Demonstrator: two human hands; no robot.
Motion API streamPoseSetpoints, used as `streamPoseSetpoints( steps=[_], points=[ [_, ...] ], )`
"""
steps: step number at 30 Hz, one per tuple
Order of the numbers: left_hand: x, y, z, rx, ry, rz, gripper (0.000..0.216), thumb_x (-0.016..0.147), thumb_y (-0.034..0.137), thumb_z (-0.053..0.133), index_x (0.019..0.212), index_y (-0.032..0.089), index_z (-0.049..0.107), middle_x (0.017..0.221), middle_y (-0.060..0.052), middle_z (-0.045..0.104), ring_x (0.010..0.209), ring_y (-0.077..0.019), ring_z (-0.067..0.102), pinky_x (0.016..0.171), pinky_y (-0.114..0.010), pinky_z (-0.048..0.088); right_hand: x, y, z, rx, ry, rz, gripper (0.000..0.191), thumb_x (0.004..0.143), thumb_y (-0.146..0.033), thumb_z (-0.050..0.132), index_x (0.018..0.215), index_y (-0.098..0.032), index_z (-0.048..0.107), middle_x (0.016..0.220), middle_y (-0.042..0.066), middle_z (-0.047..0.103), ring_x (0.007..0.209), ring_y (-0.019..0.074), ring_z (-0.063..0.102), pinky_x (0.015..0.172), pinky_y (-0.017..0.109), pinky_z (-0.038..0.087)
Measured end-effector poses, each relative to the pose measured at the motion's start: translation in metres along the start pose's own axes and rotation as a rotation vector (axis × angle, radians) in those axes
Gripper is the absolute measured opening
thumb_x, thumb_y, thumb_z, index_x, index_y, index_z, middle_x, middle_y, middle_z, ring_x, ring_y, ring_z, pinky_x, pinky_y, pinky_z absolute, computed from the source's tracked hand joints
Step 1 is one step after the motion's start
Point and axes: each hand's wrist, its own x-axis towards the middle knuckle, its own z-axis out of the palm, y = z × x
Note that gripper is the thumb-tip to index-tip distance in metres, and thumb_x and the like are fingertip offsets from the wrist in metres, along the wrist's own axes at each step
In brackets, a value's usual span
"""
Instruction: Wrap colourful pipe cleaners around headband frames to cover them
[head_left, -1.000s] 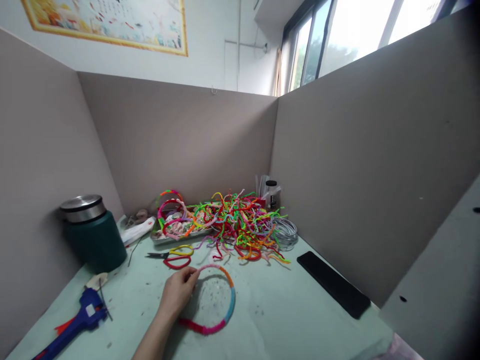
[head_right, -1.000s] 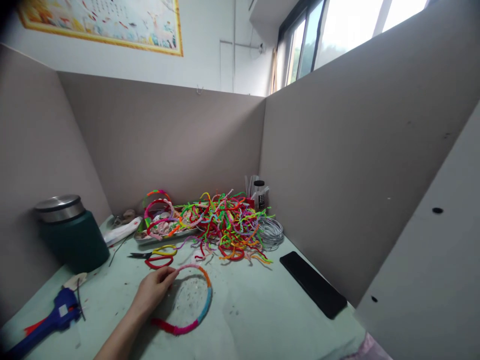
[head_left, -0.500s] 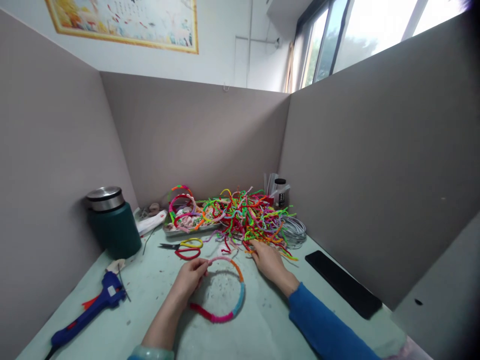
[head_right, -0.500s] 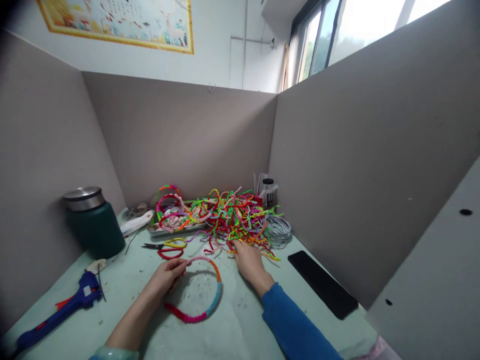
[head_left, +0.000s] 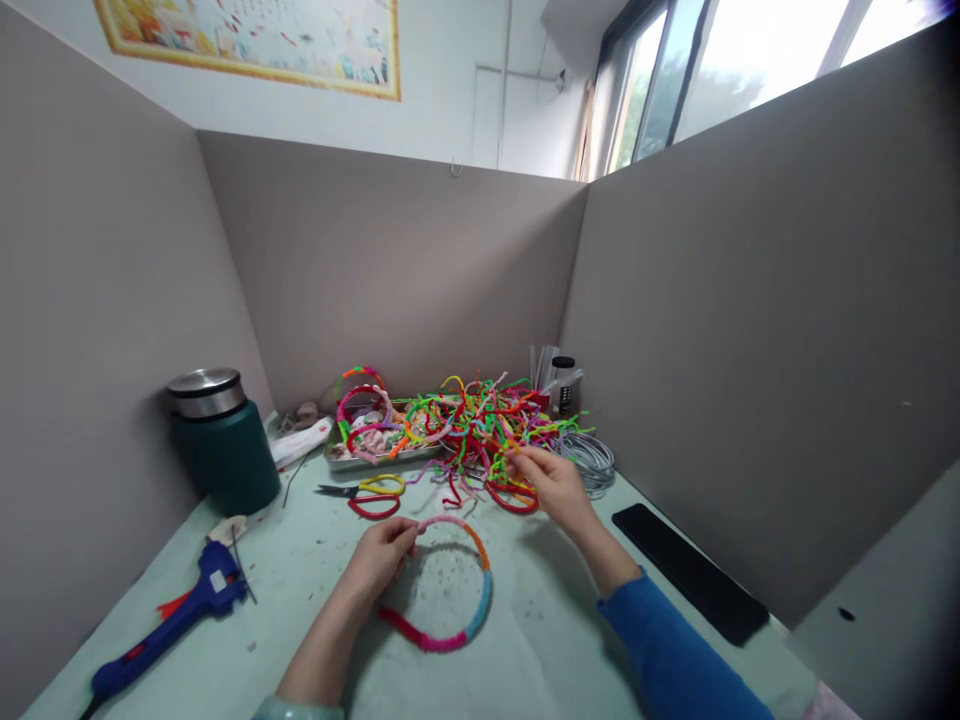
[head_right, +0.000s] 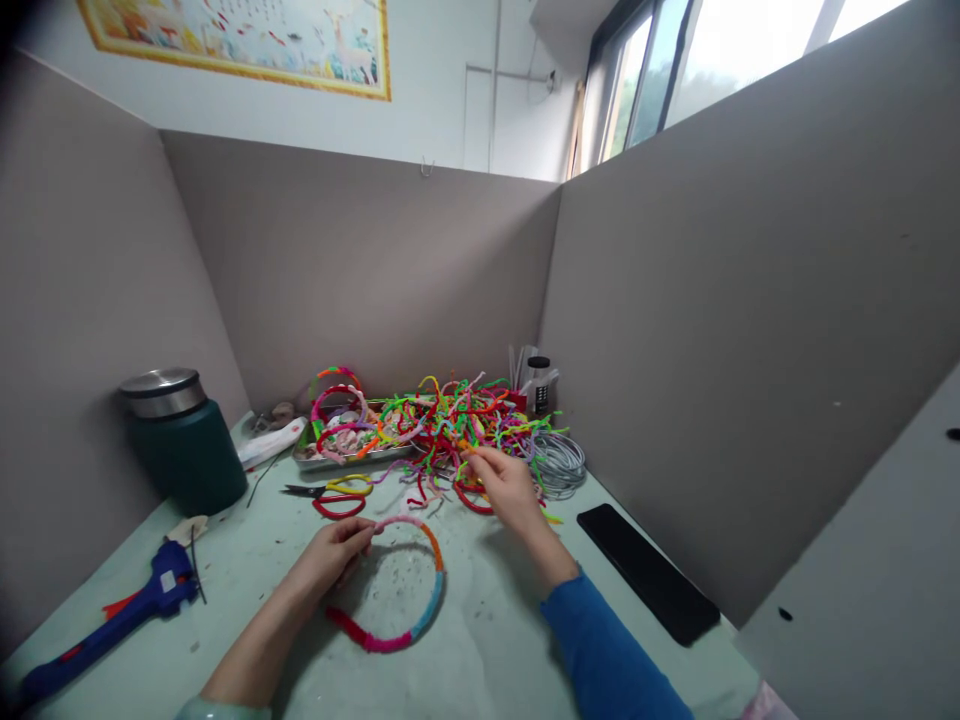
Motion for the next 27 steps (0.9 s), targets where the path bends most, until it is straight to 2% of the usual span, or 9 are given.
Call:
streamPoseSetpoints(
  steps=[4, 8, 11, 13, 16, 19, 21, 25, 27],
  points=[
    [0.001, -0.002, 0.001, 0.131, 0.012, 0.041, 0.043, 0.063, 0.058, 0.055, 0.072, 0.016, 0.059, 0.051, 0.006, 0.048, 0.038, -0.0069, 0.034, 0.039, -0.021, 0.024, 0.003, -0.018, 0.006, 0.317, 0.025, 0.113, 0.03, 0.076, -0.044, 0.063, 0.086, -0.016, 0.069, 0.067, 0.003, 0.066, 0.062, 0.0165, 0.059, 0.061, 0.027, 0.048],
    [0.0, -0.006, -0.001, 0.402, 0.062, 0.196, 0.035, 0.074, 0.046, 0.05, 0.073, 0.015, 0.067, 0.058, -0.001, 0.06, 0.056, -0.0145, 0.052, 0.052, -0.023, 0.034, 0.009, -0.02, 0.018, 0.507, 0.048, 0.222, 0.03, 0.068, -0.042, 0.071, 0.082, -0.015, 0.069, 0.065, 0.003, 0.066, 0.06, 0.0154, 0.06, 0.058, 0.026, 0.049],
    [-0.001, -0.007, -0.002, 0.609, 0.097, 0.264, 0.029, 0.078, 0.036, 0.047, 0.08, 0.018, 0.07, 0.074, -0.005, 0.068, 0.075, -0.019, 0.059, 0.066, -0.026, 0.039, 0.016, -0.02, 0.028, 0.687, 0.064, 0.267, 0.031, 0.065, -0.039, 0.074, 0.084, -0.016, 0.067, 0.067, 0.002, 0.066, 0.061, 0.0154, 0.062, 0.059, 0.027, 0.052],
    [-0.003, -0.005, -0.002, 0.682, 0.171, 0.296, 0.027, 0.077, 0.033, 0.051, 0.088, 0.019, 0.071, 0.088, -0.008, 0.069, 0.089, -0.0225, 0.059, 0.076, -0.03, 0.04, 0.018, -0.022, 0.037, 0.796, 0.053, 0.314, 0.029, 0.064, -0.036, 0.076, 0.083, -0.016, 0.067, 0.067, 0.002, 0.066, 0.06, 0.0152, 0.063, 0.058, 0.027, 0.053],
    [-0.006, 0.0, -0.001, 0.57, 0.3, 0.396, 0.035, 0.077, 0.036, 0.053, 0.104, 0.018, 0.066, 0.107, -0.011, 0.064, 0.094, -0.0227, 0.058, 0.083, -0.032, 0.042, 0.016, -0.021, 0.057, 0.923, 0.009, 0.401, 0.025, 0.064, -0.031, 0.076, 0.081, -0.016, 0.066, 0.067, 0.002, 0.065, 0.061, 0.0144, 0.063, 0.058, 0.026, 0.053],
    [-0.008, 0.008, -0.001, 0.296, 0.295, 0.48, 0.04, 0.079, 0.04, 0.052, 0.111, 0.019, 0.061, 0.115, -0.009, 0.061, 0.099, -0.0207, 0.057, 0.085, -0.03, 0.043, 0.008, -0.015, 0.082, 0.964, -0.072, 0.445, 0.025, 0.066, -0.03, 0.075, 0.083, -0.015, 0.066, 0.068, 0.002, 0.065, 0.061, 0.0135, 0.062, 0.057, 0.025, 0.052],
    [-0.008, 0.01, 0.0, 0.158, 0.221, 0.476, 0.039, 0.079, 0.042, 0.052, 0.109, 0.018, 0.061, 0.107, -0.008, 0.064, 0.098, -0.0199, 0.057, 0.084, -0.028, 0.043, 0.001, -0.01, 0.096, 0.964, -0.118, 0.434, 0.027, 0.067, -0.033, 0.074, 0.085, -0.015, 0.065, 0.068, 0.002, 0.065, 0.062, 0.0138, 0.062, 0.058, 0.025, 0.052],
    [-0.002, 0.007, 0.001, 0.078, 0.152, 0.365, 0.037, 0.08, 0.047, 0.047, 0.088, 0.015, 0.063, 0.07, -0.003, 0.064, 0.066, -0.0162, 0.057, 0.062, -0.024, 0.043, -0.006, 0.002, 0.108, 0.917, -0.128, 0.378, 0.03, 0.069, -0.034, 0.072, 0.092, -0.015, 0.064, 0.073, 0.003, 0.067, 0.066, 0.0149, 0.063, 0.06, 0.026, 0.052],
    [0.001, 0.005, 0.001, 0.069, 0.159, 0.347, 0.038, 0.079, 0.048, 0.049, 0.084, 0.014, 0.064, 0.072, -0.003, 0.065, 0.067, -0.0161, 0.056, 0.06, -0.023, 0.042, -0.007, 0.008, 0.108, 0.876, -0.091, 0.379, 0.031, 0.069, -0.035, 0.072, 0.092, -0.015, 0.064, 0.074, 0.004, 0.067, 0.064, 0.0141, 0.063, 0.057, 0.024, 0.051]
  ],
)
